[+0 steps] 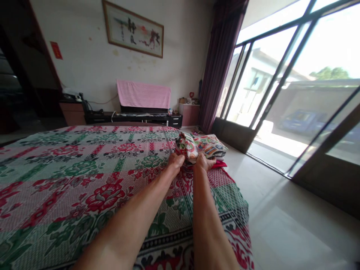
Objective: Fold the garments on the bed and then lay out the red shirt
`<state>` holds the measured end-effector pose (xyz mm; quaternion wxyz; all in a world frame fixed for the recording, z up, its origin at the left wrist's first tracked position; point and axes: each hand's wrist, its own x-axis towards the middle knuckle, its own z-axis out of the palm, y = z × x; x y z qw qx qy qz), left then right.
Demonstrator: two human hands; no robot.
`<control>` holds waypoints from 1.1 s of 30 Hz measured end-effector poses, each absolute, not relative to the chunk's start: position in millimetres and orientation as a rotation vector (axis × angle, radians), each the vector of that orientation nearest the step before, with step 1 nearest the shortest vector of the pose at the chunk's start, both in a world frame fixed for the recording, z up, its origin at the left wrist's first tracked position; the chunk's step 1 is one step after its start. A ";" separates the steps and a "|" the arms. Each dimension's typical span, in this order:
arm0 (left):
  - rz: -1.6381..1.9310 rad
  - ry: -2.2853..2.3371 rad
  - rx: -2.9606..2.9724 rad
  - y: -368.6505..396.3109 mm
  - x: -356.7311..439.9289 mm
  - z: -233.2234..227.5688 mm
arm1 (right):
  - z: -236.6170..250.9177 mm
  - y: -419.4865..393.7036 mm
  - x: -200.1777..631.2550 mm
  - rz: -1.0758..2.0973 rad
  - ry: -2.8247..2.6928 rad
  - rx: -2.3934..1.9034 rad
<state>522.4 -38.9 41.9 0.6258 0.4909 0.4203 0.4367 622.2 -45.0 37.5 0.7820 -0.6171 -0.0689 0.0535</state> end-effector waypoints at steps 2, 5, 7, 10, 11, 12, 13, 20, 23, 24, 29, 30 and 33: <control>1.078 0.988 1.169 -38.3 506.8 55.5 | 44.3 -39.0 610.4 0.170 -0.153 -1.220; 1.152 0.995 1.255 -36.2 469.5 74.9 | 54.4 -30.5 577.1 0.294 -0.195 -1.087; 1.197 1.025 1.259 -34.4 436.0 81.7 | 57.8 -26.2 545.8 0.411 -0.230 -0.974; 1.238 1.096 1.212 -34.0 377.8 81.6 | 55.7 -20.6 492.1 0.565 -0.295 -0.893; 1.253 1.119 1.198 -35.1 357.6 80.2 | 53.6 -18.5 473.7 0.608 -0.319 -0.886; 1.271 1.141 1.180 -36.9 337.7 79.0 | 51.3 -16.3 455.1 0.644 -0.344 -0.886; 1.291 1.162 1.153 -39.3 318.1 78.1 | 49.2 -13.9 436.4 0.674 -0.374 -0.889; 1.463 1.215 0.967 -57.0 200.6 77.5 | 43.0 -8.0 314.5 0.838 -0.558 -0.871; 1.483 1.254 0.915 -59.6 170.0 61.5 | 34.9 -11.1 285.3 0.825 -0.579 -0.829; 1.482 1.263 0.906 -60.0 164.0 54.1 | 30.6 -11.8 280.5 0.808 -0.604 -0.829; 1.479 1.305 0.940 -58.5 159.2 31.4 | 13.8 -10.2 277.9 0.761 -0.680 -0.915; 1.493 1.297 0.973 -56.6 160.3 33.0 | 14.2 -8.6 277.8 0.777 -0.652 -0.938; 1.563 1.269 1.117 -46.3 159.4 45.9 | 23.0 -1.7 273.0 0.858 -0.518 -0.980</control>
